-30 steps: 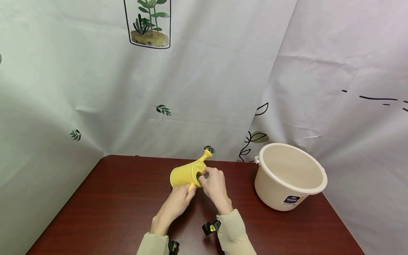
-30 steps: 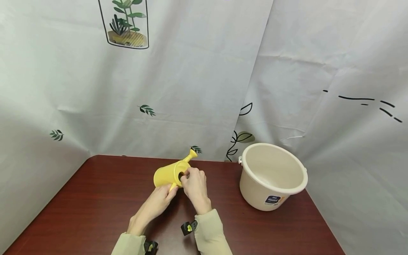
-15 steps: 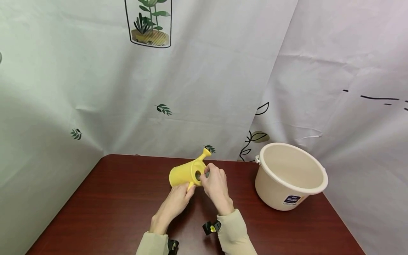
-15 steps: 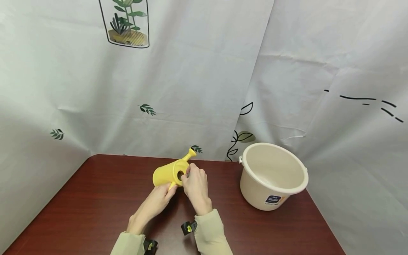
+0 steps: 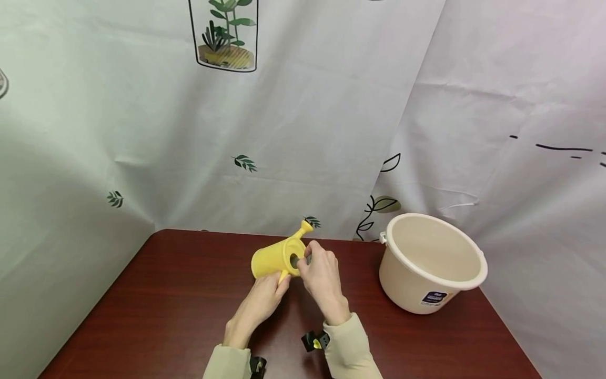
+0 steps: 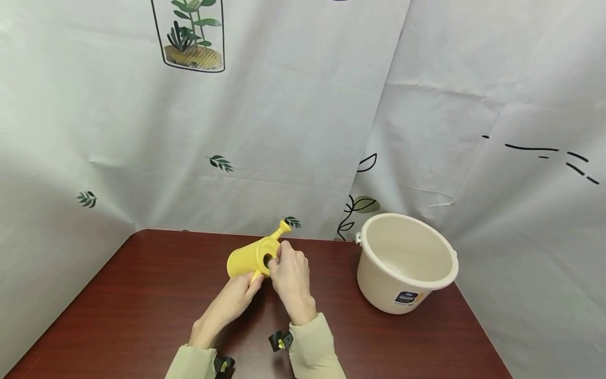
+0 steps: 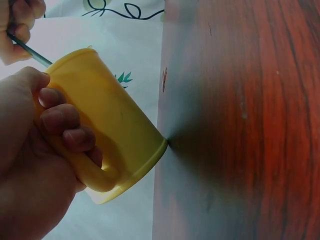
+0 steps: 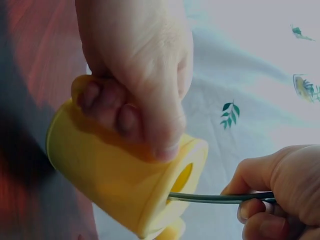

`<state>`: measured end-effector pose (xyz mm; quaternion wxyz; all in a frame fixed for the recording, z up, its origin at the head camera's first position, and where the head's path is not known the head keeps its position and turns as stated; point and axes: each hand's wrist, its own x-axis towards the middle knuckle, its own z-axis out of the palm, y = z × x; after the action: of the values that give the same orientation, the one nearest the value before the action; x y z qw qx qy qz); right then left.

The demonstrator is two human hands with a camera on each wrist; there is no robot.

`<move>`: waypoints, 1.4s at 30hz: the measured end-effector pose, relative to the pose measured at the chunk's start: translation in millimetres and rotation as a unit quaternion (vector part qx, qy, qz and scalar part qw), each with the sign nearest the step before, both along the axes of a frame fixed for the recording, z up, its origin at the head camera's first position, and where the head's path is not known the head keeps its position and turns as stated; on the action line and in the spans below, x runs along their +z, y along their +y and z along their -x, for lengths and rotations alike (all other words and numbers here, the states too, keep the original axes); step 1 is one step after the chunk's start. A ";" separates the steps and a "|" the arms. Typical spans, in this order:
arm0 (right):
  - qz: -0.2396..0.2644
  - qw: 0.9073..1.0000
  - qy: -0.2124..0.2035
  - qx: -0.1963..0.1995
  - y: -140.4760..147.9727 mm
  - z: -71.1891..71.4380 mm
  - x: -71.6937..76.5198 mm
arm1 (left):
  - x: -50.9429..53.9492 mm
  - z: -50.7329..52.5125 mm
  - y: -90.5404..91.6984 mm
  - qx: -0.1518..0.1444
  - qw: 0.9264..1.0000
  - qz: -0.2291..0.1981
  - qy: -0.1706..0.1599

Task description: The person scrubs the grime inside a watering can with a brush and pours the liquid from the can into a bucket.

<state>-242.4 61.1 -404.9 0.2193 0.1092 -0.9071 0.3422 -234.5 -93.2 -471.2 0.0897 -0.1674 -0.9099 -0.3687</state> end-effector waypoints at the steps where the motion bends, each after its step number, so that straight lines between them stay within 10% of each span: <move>1: 0.002 1.000 -0.002 0.002 0.1 0.6 -0.9 | 0.1 -0.1 -0.2 -0.001 1.000 0.000 -0.001; 21: 0.053 0.997 -0.048 0.009 -1.5 24.0 -28.8 | 1.4 -1.1 0.9 0.001 1.000 0.004 -0.005; 42: -0.007 1.000 0.021 -0.001 2.6 2.1 -0.7 | 1.8 -1.3 0.3 0.008 1.000 -0.006 0.005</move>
<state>-244.5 63.6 -405.6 0.2382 0.1172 -0.9048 0.3328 -233.3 -92.9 -469.4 0.0977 -0.1613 -0.9087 -0.3725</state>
